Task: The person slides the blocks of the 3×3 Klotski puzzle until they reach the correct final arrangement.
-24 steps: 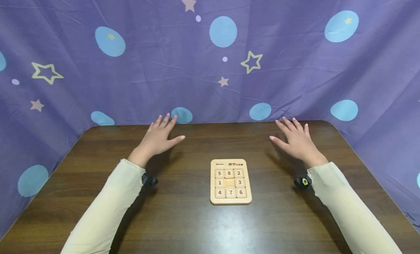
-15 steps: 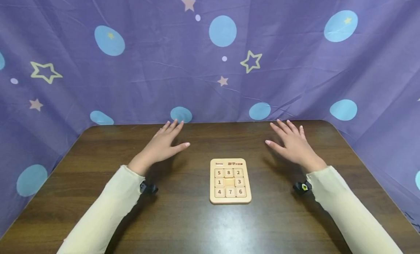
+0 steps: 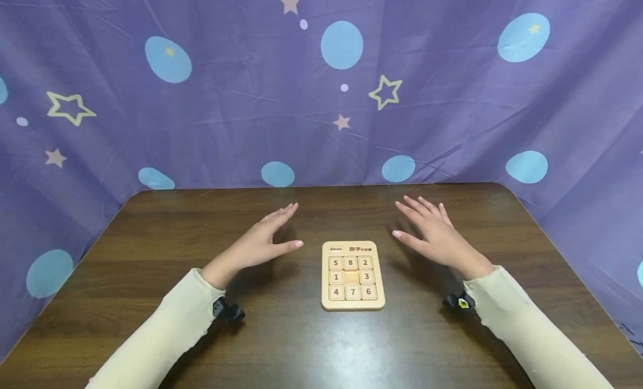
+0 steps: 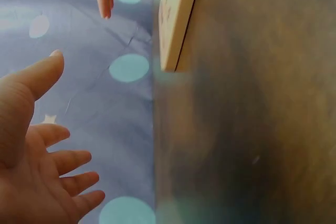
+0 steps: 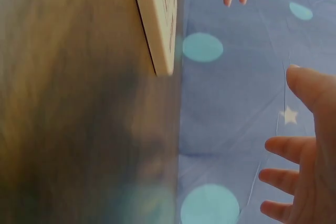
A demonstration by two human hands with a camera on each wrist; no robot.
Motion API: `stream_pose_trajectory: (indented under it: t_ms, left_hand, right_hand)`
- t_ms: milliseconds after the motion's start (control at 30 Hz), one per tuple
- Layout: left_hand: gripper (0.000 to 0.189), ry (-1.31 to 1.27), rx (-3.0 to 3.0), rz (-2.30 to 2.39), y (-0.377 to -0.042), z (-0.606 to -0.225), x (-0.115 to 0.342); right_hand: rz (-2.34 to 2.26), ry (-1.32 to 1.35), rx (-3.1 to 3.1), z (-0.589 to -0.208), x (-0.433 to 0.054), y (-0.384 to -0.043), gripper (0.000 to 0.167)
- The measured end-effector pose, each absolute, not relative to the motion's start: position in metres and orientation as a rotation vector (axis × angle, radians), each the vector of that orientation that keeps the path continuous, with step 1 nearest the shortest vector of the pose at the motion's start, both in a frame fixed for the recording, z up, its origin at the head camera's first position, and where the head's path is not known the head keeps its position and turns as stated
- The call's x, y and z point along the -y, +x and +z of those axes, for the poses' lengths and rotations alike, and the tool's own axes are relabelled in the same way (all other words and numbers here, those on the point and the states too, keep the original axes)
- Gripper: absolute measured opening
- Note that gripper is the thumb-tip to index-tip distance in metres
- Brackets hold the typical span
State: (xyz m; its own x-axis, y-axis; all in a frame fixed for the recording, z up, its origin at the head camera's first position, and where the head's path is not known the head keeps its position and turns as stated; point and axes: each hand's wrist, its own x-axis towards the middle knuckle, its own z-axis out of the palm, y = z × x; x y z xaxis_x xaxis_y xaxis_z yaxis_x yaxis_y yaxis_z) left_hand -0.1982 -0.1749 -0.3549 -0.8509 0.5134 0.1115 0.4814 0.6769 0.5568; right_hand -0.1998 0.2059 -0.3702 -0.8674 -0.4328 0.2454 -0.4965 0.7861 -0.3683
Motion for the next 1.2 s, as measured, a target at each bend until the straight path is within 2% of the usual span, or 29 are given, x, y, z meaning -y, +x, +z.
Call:
stream_pose_trajectory:
  t_ms: [400, 733, 1200]
  left_hand:
    - [0.084, 0.847, -2.665, 1.225, -0.183, -0.374, 0.159]
    - [0.080, 0.822, -2.462, 1.420, -0.172, -0.391, 0.144]
    - [0.081, 0.565, -2.222, 1.655, -0.160, -0.404, 0.131]
  right_hand:
    - [0.768, 0.880, 2.798, -0.379, -0.187, -0.188, 0.063]
    - [1.043, 0.979, 2.757, -0.387, -0.176, -0.180, 0.063]
    - [1.245, 0.947, 2.767, -0.398, -0.163, -0.170, 0.058]
